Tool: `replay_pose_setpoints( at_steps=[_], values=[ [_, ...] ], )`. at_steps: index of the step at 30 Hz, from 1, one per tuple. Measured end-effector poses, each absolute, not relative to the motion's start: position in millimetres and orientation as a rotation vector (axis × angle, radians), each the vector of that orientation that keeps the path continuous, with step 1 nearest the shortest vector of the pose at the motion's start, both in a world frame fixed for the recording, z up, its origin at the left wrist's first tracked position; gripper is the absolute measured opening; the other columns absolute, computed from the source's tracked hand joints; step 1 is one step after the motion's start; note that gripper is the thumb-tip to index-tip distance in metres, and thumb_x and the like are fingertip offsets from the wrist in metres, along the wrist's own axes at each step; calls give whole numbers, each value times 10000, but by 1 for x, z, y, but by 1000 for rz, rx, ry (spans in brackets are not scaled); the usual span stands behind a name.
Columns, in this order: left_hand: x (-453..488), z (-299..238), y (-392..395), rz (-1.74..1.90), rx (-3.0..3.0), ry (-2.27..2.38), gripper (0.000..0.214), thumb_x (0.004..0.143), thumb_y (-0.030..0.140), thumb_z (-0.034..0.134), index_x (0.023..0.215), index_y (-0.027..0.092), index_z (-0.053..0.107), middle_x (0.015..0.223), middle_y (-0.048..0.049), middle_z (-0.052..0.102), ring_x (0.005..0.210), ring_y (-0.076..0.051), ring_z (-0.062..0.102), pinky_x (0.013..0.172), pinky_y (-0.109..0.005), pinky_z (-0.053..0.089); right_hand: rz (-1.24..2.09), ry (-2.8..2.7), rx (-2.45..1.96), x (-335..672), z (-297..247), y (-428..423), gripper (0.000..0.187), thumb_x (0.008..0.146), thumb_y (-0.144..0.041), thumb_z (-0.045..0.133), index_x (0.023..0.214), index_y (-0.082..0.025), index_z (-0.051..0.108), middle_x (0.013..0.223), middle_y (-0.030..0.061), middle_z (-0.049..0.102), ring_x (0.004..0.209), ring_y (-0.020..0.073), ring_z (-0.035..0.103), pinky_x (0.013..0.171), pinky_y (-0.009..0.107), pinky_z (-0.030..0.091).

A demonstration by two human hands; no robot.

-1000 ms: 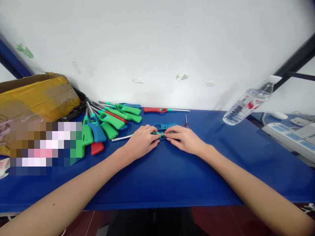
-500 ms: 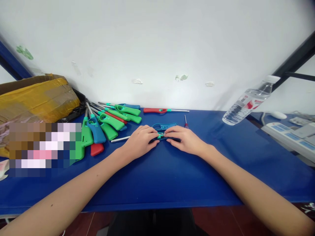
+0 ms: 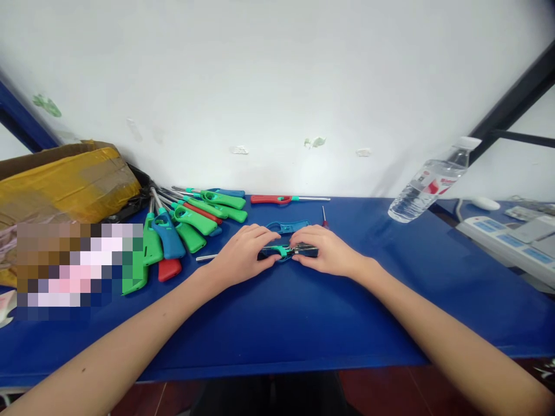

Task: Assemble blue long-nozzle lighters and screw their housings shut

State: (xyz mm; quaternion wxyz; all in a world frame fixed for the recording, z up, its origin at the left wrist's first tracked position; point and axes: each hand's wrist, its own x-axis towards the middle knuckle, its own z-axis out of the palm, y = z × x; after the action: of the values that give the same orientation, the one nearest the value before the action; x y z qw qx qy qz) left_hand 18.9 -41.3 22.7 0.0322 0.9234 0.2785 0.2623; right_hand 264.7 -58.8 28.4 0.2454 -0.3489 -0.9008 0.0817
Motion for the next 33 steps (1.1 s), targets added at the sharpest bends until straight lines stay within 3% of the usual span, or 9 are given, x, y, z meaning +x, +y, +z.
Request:
replay_pose_setpoints(
  at_steps=[13,22,28,33],
  values=[
    [14,23,-34,769,2886,778,230,861,373,660,986,193,732,1021,-82,655,964,-222,576,884,-368,473,311,-2425,-942,264,25,-60,53,829,-237,675,858,-202,701,1088,84,672,1014,224,622,878,379,518],
    [12,25,-32,777,2889,864,358,802,399,727,1066,162,678,1039,-83,660,994,-237,567,910,-389,452,232,-2452,-912,264,23,-58,135,855,-245,652,979,-203,686,1075,87,668,1005,228,620,891,397,521],
    [8,27,-28,744,2923,857,289,800,411,727,978,183,726,1046,-83,654,1016,-246,563,937,-404,435,225,-2432,-931,264,23,-59,110,858,-260,650,934,-217,717,1091,82,660,1032,232,615,893,394,526],
    [5,28,-27,700,2921,824,227,816,396,713,925,201,756,1049,-77,652,1015,-236,563,938,-385,445,188,-2427,-902,264,26,-60,183,861,-266,643,1023,-211,709,1090,87,667,1012,225,621,893,386,527]
  ],
)
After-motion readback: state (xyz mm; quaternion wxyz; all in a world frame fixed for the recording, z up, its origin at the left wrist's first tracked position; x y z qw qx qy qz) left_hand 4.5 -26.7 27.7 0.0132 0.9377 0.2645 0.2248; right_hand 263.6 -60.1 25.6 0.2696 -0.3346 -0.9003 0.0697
